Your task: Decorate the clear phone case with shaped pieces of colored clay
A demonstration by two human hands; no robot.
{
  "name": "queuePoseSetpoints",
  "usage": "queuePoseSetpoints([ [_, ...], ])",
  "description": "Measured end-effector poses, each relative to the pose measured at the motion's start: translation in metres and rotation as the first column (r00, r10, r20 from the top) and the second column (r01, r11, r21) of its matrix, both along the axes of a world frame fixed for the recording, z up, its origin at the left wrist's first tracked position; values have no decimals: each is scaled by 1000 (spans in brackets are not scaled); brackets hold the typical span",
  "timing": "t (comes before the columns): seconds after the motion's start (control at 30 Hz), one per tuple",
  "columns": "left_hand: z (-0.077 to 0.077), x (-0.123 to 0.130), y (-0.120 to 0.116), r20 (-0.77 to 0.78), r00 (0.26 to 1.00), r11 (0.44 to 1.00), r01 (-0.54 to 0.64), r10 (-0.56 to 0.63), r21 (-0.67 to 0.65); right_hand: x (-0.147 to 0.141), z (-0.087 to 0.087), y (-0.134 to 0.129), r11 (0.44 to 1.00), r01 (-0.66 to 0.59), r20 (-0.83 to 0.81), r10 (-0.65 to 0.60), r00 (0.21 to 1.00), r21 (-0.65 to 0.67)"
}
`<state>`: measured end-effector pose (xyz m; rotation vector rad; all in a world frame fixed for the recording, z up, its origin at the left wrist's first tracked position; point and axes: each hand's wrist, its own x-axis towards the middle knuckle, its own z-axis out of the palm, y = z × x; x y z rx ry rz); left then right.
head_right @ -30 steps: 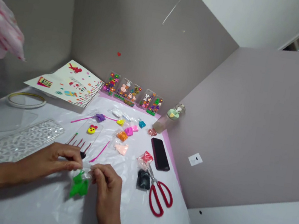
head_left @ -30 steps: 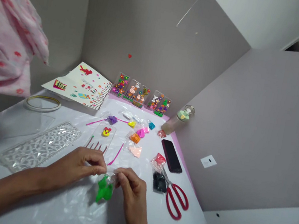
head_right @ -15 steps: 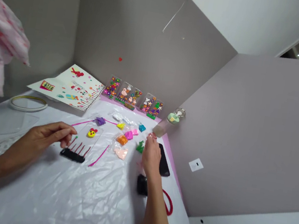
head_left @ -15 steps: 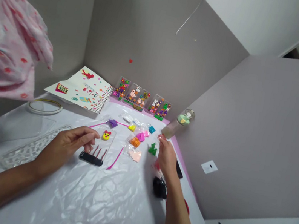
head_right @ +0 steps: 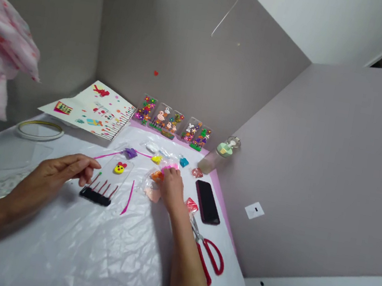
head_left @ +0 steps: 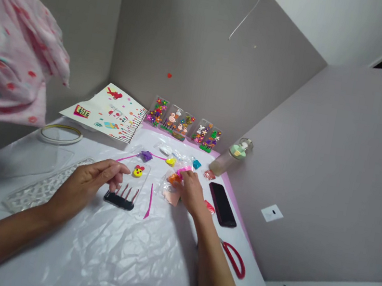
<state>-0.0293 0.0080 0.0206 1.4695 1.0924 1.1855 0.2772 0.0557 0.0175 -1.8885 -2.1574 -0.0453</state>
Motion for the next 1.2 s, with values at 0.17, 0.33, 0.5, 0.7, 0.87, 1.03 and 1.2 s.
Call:
queuePoseSetpoints([
  [0.17,-4,4,0,-11,1000,1000,6,-6,6,-16,-2,-7,996,-23,-65,29,997,83],
  [0.33,-7,8,-2,-16,999,998,48,-48,32,-51,7,-48,972,-165,-172,194,966,168],
  [0.5,-10,9,-2,-61,989,985,142,-137,96,-86,5,-79,861,-319,-241,432,869,396],
  [0.7,-14,9,1,-135,984,976,142,-120,167,-94,-1,-85,850,-291,-309,447,839,440],
  [0.87,-19,10,4,-193,953,947,269,-235,174,-92,-4,-90,865,-263,-394,440,807,428],
  [1.03,-22,9,4,-234,939,937,298,-253,181,-93,-7,-91,871,-224,-435,423,795,438],
  [1.2,-25,10,0,-282,944,918,258,-172,302,-97,-6,-96,871,-242,-418,427,802,427],
])
